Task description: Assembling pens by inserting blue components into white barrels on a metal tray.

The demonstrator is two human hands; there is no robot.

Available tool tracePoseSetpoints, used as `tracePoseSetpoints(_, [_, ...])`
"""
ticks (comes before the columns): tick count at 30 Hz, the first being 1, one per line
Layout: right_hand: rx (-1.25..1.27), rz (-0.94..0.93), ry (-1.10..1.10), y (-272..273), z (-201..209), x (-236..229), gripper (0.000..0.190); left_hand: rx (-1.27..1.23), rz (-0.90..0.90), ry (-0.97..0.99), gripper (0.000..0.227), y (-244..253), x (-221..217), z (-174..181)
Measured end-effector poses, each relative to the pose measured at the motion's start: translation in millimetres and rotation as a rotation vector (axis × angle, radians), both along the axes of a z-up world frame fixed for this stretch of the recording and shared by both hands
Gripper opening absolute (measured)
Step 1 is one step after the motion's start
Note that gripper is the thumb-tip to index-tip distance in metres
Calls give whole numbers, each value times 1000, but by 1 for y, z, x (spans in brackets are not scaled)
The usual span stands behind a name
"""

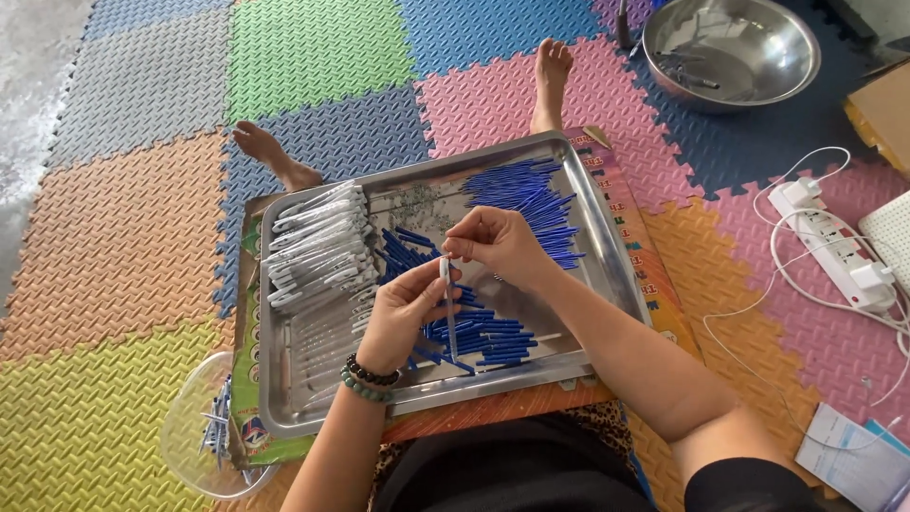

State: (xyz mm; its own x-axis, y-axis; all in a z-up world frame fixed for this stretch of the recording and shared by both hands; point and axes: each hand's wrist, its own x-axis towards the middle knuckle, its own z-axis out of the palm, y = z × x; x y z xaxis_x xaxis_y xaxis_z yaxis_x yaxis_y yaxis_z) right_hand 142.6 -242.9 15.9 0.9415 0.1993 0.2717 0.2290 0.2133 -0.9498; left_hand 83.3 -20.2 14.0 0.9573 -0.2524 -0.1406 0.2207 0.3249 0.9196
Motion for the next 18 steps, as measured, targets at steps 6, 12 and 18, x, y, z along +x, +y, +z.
tracePoseSetpoints(6, [-19,16,12,1,6,-4,17,19,-34,-6,46,1,-1,5])
tracePoseSetpoints(12, [-138,-8,-9,1,5,-8,19,30,-38,-2,47,3,-1,4])
tracePoseSetpoints(18, [-250,83,-61,1,9,-11,10,19,-51,-12,48,4,1,-2])
